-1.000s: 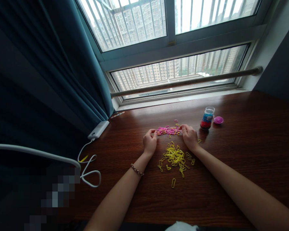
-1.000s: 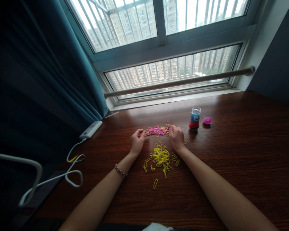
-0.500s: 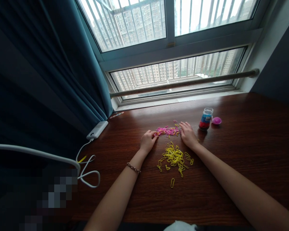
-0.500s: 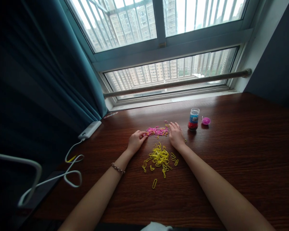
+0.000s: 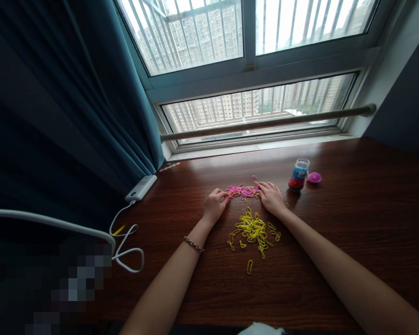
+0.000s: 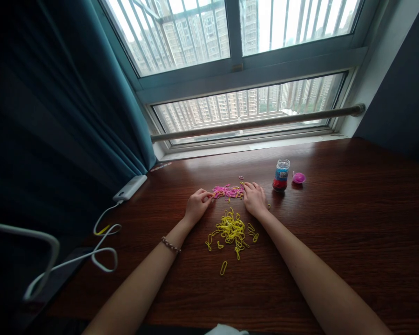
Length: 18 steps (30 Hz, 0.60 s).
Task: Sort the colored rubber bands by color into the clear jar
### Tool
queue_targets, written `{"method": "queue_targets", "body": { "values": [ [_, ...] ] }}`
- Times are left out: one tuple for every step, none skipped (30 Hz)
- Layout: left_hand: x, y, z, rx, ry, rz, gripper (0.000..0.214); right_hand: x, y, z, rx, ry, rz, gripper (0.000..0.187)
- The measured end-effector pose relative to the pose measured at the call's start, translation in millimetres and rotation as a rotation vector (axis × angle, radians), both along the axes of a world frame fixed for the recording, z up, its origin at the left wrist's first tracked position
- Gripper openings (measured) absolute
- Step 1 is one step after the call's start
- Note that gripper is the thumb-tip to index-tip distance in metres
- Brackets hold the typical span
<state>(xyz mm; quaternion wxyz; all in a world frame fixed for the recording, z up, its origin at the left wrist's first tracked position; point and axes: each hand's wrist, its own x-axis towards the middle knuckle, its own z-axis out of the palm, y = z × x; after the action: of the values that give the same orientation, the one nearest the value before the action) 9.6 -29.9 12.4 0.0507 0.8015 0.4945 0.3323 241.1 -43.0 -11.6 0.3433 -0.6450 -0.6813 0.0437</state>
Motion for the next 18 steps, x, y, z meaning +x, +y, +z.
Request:
{"method": "queue_targets", "body": {
  "values": [
    [0, -1, 1.0, 0.009, -0.011, -0.005, 0.013, 1, 0, 1.0, 0.014, 0.02, 0.006, 0.032],
    [0, -1, 1.9, 0.016, -0.024, -0.011, 0.013, 1, 0, 2.0, 0.032, 0.051, 0.01, 0.032],
    [0, -1, 2.6, 0.019, -0.04, -0.018, 0.012, 2, -1, 3.2, 0.056, 0.093, 0.009, 0.031],
    [1, -2, 3.1, 0.02, -0.056, -0.026, 0.012, 3, -2, 4.5, 0.084, 0.148, 0.0, 0.031],
    [1, -2, 3.3, 0.018, -0.071, -0.034, 0.011, 4, -2, 6.0, 0.118, 0.211, -0.014, 0.031],
    [1, -2, 3.2, 0.014, -0.083, -0.04, 0.011, 5, -4, 7.8, 0.154, 0.277, -0.036, 0.032],
    [1, -2, 2.9, 0.01, -0.095, -0.042, 0.011, 5, -5, 9.7, 0.186, 0.339, -0.062, 0.034],
    [1, -2, 2.4, 0.006, -0.106, -0.042, 0.01, 5, -7, 12.0, 0.211, 0.395, -0.091, 0.035],
    [1, -2, 1.8, 0.001, -0.116, -0.042, 0.01, 5, -9, 14.4, 0.225, 0.444, -0.117, 0.035],
    [1, -2, 1.2, -0.004, -0.126, -0.043, 0.009, 4, -10, 16.9, 0.227, 0.487, -0.135, 0.036],
    [1, -1, 0.7, -0.009, -0.136, -0.045, 0.009, 4, -12, 19.4, 0.219, 0.524, -0.144, 0.037],
    [1, -1, 0.3, -0.014, -0.146, -0.049, 0.008, 3, -14, 21.9, 0.207, 0.555, -0.146, 0.039],
    [1, -1, 0.1, -0.019, -0.156, -0.049, 0.008, 1, -16, 24.2, 0.196, 0.581, -0.141, 0.04],
    [1, -1, 0.2, -0.023, -0.167, -0.047, 0.008, 0, -18, 26.4, 0.19, 0.605, -0.131, 0.043],
    [0, -1, 0.4, -0.027, -0.178, -0.042, 0.008, -1, -19, 28.3, 0.184, 0.629, -0.117, 0.045],
    [0, -1, 0.7, -0.031, -0.19, -0.035, 0.008, -2, -21, 29.9, 0.176, 0.657, -0.091, 0.048],
    [0, -1, 1.2, -0.036, -0.202, -0.028, 0.008, -4, -23, 31.2, 0.159, 0.69, -0.049, 0.051],
    [0, -1, 1.7, -0.041, -0.212, -0.025, 0.009, -5, -25, 32.3, 0.129, 0.728, 0.012, 0.055]
  ]
}}
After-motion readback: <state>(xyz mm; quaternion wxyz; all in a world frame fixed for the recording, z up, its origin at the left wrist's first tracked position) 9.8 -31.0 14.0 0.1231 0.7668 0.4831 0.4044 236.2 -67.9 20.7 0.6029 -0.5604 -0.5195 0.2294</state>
